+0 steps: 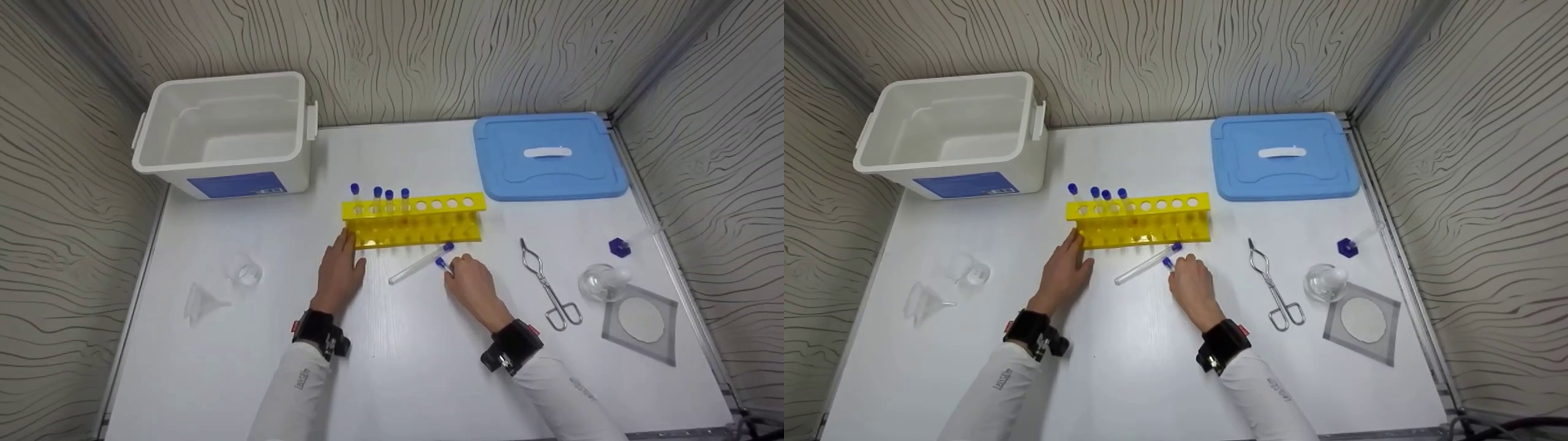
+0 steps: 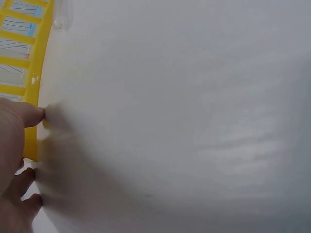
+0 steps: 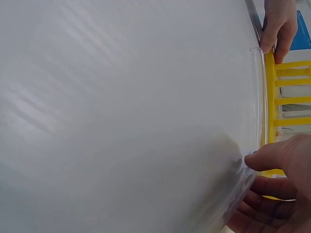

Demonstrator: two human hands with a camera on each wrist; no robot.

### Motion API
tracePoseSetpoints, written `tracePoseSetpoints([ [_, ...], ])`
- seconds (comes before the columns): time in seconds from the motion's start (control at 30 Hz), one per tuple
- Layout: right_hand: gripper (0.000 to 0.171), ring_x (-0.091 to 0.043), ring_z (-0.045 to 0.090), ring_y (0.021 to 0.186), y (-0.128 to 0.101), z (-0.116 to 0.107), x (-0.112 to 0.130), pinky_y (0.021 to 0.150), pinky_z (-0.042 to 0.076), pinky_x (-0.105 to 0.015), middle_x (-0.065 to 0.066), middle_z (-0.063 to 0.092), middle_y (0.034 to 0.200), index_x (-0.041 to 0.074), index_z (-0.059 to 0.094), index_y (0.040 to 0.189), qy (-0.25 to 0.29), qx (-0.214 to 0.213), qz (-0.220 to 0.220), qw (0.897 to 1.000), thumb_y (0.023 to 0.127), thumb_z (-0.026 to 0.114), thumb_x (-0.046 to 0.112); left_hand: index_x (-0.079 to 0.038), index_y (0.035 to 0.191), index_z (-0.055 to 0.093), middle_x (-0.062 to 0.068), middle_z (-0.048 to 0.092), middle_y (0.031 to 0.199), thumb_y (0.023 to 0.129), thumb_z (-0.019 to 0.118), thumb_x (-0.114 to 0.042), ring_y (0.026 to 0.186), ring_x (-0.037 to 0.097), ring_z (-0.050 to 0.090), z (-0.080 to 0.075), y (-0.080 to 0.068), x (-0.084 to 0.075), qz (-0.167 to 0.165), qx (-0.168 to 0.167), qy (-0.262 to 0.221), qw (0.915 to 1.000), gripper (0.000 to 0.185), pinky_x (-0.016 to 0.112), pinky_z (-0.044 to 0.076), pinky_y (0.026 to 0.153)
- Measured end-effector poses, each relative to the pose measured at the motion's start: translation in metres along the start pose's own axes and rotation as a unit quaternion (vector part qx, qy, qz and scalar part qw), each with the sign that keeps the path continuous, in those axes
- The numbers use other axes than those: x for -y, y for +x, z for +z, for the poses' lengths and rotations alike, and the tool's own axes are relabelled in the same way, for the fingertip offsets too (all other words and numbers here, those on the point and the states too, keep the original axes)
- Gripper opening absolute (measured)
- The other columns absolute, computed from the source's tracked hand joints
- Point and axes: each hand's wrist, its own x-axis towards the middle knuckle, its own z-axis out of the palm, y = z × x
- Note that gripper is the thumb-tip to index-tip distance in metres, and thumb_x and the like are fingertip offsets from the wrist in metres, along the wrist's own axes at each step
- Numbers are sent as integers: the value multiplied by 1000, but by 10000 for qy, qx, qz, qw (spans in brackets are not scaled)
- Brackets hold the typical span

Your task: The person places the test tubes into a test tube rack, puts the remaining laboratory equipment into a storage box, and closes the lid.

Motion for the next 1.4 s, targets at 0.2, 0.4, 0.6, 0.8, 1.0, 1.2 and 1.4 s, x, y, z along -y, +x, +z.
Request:
tracePoseSetpoints([
  [0.2, 18, -25, 60, 69, 1, -1, 0, 64, 53, -39, -13, 65, 80, -3, 72, 90, -2, 61, 57, 10000, 89, 66, 14, -9, 156, 30, 10, 26, 165, 99, 56, -31, 150, 29, 33, 1, 0, 0, 6, -53, 6, 10000, 66, 49, 25, 125],
  [0.4, 19, -25, 60, 70, 1, -2, 0, 66, 54, -39, -13, 66, 80, -3, 73, 92, 31, 98, 71, 9999, 89, 66, 14, -9, 156, 30, 9, 25, 165, 99, 56, -31, 150, 28, 32, 1, 0, 0, -40, -71, 11, 10000, 66, 48, 24, 125],
  [0.6, 21, -29, 69, 77, -1, -8, 2, 73, 58, -42, -17, 73, 88, -4, 73, 99, 300, 25, 39, 9995, 89, 66, 14, -10, 156, 29, 8, 24, 166, 99, 56, -32, 151, 28, 32, 0, 0, -1, -131, -15, -40, 9999, 67, 48, 24, 125],
  [0.8, 24, -28, 69, 79, 0, -16, 4, 74, 59, -42, -17, 75, 94, -3, 73, 104, 581, -125, 16, 9982, 89, 67, 15, -10, 157, 29, 8, 24, 166, 99, 56, -32, 151, 27, 30, 1, 0, -1, -146, 14, -60, 9999, 67, 47, 23, 126],
  [1.0, 26, -23, 63, 80, 1, -27, 8, 77, 58, -38, -13, 73, 94, 1, 72, 110, 773, -174, 100, 9968, 92, 68, 19, -10, 157, 28, 7, 23, 166, 99, 55, -32, 152, 27, 29, 0, 0, -2, -173, 34, -92, 9998, 67, 47, 22, 126],
  [1.2, 22, -23, 67, 83, 0, -40, 13, 80, 60, -37, -11, 74, 95, 3, 73, 107, 1168, -605, -251, 9910, 91, 70, 18, -13, 158, 27, 7, 23, 166, 99, 55, -32, 152, 27, 29, 0, 0, -2, -208, 53, -107, 9997, 68, 48, 23, 125],
  [1.4, 20, -22, 70, 85, 1, -53, 18, 78, 62, -36, -11, 74, 96, 3, 72, 105, 1578, -1102, -607, 9794, 90, 71, 15, -12, 158, 27, 7, 22, 167, 99, 54, -33, 152, 27, 28, 0, -1, -1, -188, 62, -130, 9997, 67, 48, 23, 125],
])
